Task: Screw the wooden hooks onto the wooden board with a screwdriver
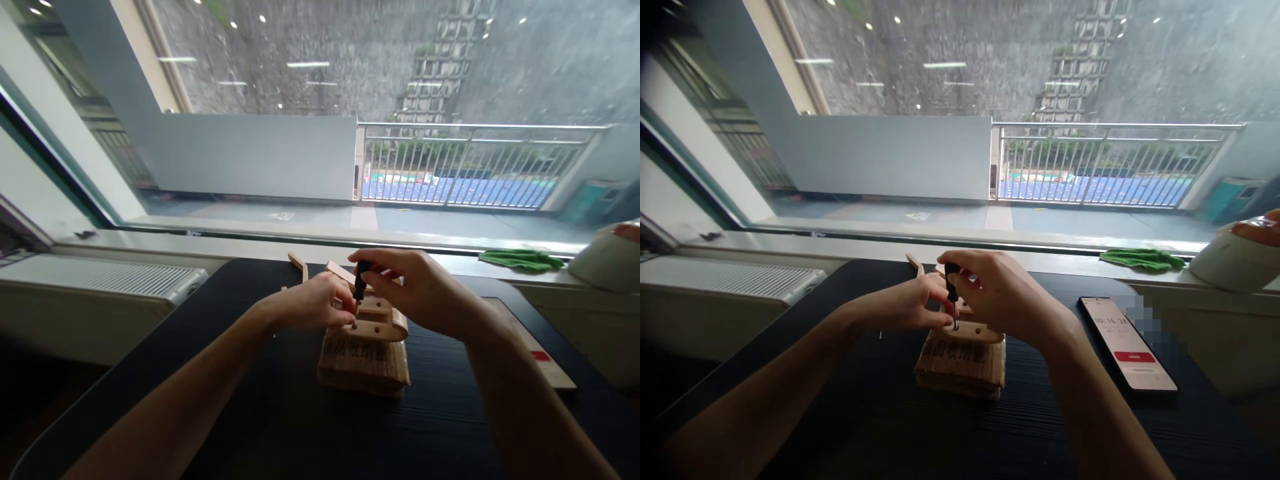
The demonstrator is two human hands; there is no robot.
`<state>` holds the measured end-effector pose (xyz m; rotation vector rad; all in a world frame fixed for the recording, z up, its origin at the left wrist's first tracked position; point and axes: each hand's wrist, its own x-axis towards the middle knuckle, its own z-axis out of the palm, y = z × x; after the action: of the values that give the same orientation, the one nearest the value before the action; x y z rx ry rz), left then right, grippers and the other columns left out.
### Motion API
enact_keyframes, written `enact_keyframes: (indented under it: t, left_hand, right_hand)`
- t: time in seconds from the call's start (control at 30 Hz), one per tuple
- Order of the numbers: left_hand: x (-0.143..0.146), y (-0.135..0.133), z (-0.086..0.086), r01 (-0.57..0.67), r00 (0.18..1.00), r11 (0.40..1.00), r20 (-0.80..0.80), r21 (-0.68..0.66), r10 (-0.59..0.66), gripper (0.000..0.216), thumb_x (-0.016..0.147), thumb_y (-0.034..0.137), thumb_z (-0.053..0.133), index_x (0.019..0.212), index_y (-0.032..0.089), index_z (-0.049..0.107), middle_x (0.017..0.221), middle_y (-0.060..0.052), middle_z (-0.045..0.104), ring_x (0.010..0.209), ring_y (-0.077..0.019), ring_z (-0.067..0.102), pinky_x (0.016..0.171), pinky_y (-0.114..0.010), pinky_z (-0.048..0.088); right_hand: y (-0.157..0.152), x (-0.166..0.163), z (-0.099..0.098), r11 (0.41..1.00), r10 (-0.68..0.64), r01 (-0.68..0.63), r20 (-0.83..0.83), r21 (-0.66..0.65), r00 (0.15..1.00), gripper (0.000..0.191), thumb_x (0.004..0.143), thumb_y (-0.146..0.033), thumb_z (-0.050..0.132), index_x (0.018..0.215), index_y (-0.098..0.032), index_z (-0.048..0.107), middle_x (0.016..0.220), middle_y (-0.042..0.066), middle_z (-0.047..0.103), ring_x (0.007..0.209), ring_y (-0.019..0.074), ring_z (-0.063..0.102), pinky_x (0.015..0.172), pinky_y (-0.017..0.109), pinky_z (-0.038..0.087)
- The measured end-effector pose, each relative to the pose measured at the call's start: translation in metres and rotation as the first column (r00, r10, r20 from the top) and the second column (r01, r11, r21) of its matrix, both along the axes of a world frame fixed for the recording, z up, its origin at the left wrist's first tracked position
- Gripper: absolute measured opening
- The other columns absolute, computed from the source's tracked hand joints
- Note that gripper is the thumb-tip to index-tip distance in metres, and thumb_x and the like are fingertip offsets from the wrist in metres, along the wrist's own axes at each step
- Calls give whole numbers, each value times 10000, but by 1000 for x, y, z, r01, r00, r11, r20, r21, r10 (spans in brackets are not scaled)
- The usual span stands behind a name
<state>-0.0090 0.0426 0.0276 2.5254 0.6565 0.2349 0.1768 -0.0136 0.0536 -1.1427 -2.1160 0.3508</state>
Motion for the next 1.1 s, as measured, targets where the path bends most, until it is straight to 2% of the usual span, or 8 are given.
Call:
enact_keyframes:
  t: [0.1,0.2,0.27,0.43,0.57,0.83,1.0,1.1]
  left_hand:
    - [5,-6,-1,-7,1000,994,-22,109,10,120,751,263,591,726,228,704,733,11,649,959,-204,521,1002,-377,234]
    - [8,-8,-6,-78,996,983,-17,164,82,111,740,279,602,721,221,695,801,1,648,1004,-215,499,1031,-393,194]
    - [9,-7,-8,-112,992,981,-31,159,118,113,729,300,613,711,218,689,811,-1,640,1009,-223,496,1028,-400,205]
    - [10,-8,-7,-106,993,986,-36,128,112,146,756,311,582,722,218,690,789,-4,634,1011,-218,507,1040,-403,198]
    - [9,-7,-9,-143,989,982,-27,126,148,160,746,336,595,707,224,702,846,-20,635,1033,-223,490,1049,-400,192]
    - [9,-4,-16,-137,990,976,12,167,137,137,736,321,599,693,247,706,922,-13,630,1033,-230,482,1070,-405,152]
    - [9,-7,-12,-128,991,980,-12,152,132,141,746,320,583,709,257,704,990,-2,628,1105,-249,437,1073,-431,108]
    - [9,-7,-11,-110,993,984,-25,138,114,159,759,309,562,713,255,704,944,-4,640,1116,-244,424,1069,-425,121]
  right_hand:
    - [-3,1,3,1000,26,-26,-6,8,1000,324,850,-181,457,1136,-253,589,939,9,667,778,123,599,667,229,441]
    - [-5,2,6,999,35,-35,-8,15,999,316,842,-154,458,1104,-256,603,937,1,664,784,115,589,676,221,429]
    - [-6,3,7,1000,29,-29,-16,12,999,310,835,-151,469,1095,-252,605,938,-2,664,786,110,586,675,214,424]
    - [-5,6,8,1000,28,-28,-29,-5,999,288,831,-153,477,1074,-221,615,956,11,662,788,106,587,683,212,419]
    - [-3,4,7,999,29,-29,-17,19,999,319,834,-151,470,1116,-220,601,989,21,662,813,118,589,704,230,421]
    - [-2,-1,8,995,40,-44,43,89,998,365,858,-125,420,1180,-197,577,1069,52,637,865,130,580,710,234,416]
    - [-4,0,11,996,36,-38,24,85,999,318,851,-137,456,1127,-192,605,1018,39,655,858,124,581,705,222,414]
    - [-3,-1,9,996,-2,2,-4,93,1000,280,838,-177,498,1093,-177,616,951,37,661,794,116,582,683,222,416]
